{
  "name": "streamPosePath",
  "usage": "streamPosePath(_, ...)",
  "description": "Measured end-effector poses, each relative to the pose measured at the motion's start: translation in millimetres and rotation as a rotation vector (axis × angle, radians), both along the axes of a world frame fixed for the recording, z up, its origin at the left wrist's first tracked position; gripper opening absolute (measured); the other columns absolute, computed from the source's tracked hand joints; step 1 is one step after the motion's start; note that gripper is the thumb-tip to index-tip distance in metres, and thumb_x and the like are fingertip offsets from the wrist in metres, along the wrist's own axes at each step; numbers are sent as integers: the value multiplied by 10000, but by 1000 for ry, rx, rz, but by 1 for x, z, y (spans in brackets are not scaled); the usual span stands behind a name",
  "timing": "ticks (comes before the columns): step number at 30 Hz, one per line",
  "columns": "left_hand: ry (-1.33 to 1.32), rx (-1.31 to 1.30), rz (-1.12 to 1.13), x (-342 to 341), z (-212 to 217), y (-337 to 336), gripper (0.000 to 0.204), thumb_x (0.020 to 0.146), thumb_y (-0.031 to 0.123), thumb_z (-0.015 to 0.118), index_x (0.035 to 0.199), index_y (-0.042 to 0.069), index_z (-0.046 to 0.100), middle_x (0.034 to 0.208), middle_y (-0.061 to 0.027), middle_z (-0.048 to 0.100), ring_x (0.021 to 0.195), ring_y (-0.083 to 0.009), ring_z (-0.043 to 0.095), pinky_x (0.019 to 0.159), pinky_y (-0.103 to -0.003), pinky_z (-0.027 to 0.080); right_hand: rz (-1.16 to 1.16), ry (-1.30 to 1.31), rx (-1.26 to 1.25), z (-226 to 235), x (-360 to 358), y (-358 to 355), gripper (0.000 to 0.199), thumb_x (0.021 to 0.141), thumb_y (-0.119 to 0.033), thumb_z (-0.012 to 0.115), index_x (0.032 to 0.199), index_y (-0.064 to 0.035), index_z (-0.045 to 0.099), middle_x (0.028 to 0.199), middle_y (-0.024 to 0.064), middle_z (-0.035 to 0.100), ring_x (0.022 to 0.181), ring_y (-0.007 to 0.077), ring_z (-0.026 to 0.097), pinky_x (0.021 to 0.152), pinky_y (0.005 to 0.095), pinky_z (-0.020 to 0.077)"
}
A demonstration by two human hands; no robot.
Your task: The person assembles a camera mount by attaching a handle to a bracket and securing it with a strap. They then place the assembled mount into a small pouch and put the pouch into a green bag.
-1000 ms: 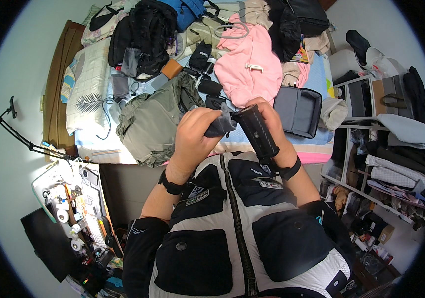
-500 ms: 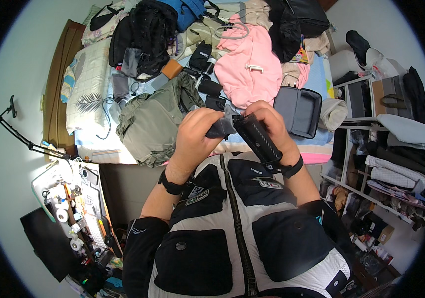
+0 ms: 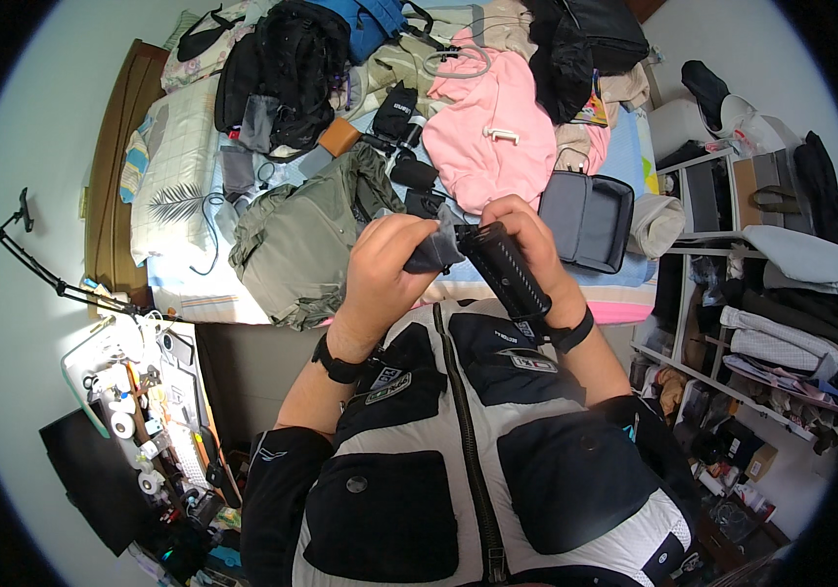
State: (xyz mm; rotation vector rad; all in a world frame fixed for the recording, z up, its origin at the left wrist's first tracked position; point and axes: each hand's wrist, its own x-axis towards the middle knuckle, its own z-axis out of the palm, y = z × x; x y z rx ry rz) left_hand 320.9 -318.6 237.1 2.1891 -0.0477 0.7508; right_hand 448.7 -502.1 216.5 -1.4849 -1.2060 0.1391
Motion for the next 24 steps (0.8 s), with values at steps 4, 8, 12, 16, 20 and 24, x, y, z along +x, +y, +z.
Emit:
streamPosePath(4,-36,33,22,0,-1,0,349,630,13,778,953,11,644,885,-139,638,813,-327,629,724,-369,507,-83,102,16,-8,-7,3,234,782,33,676,957,1,524,975,135,570,853,244,576,764,293,461)
streamPosePath(8,-42,44,21,1,-2,0,363,638,34,761,981,18,645,906,-129,639,830,-322,623,750,-387,496,-188,223,58,-18,-15,10,229,783,23,683,942,1,520,965,125,580,849,225,574,757,297,458)
streamPosePath(12,-35,25,32,2,-3,2,382,627,39,756,993,22,648,913,-127,640,846,-320,624,769,-398,493,-234,253,22,-18,-15,10,221,791,12,681,953,-4,530,941,116,573,851,205,580,750,295,460)
streamPosePath(16,-5,-34,22,1,-2,3,393,620,35,783,987,13,647,916,-133,643,853,-323,633,768,-388,506,-250,694,91,-10,-22,5,142,986,-139,530,986,-3,569,765,29,497,590,99,446,630,206,394)
streamPosePath(20,7,-106,6,1,0,3,384,630,13,798,981,0,643,913,-138,644,836,-317,641,737,-362,519,-221,699,94,-2,-15,4,241,1027,-211,492,1047,-9,622,745,24,544,596,74,447,602,227,401)
streamPosePath(24,23,-146,-11,2,2,3,371,636,-9,794,975,-1,642,904,-139,641,820,-309,642,713,-347,521,-332,225,-183,5,-12,-3,170,930,-170,649,1008,-24,689,849,82,669,749,169,635,696,325,509)
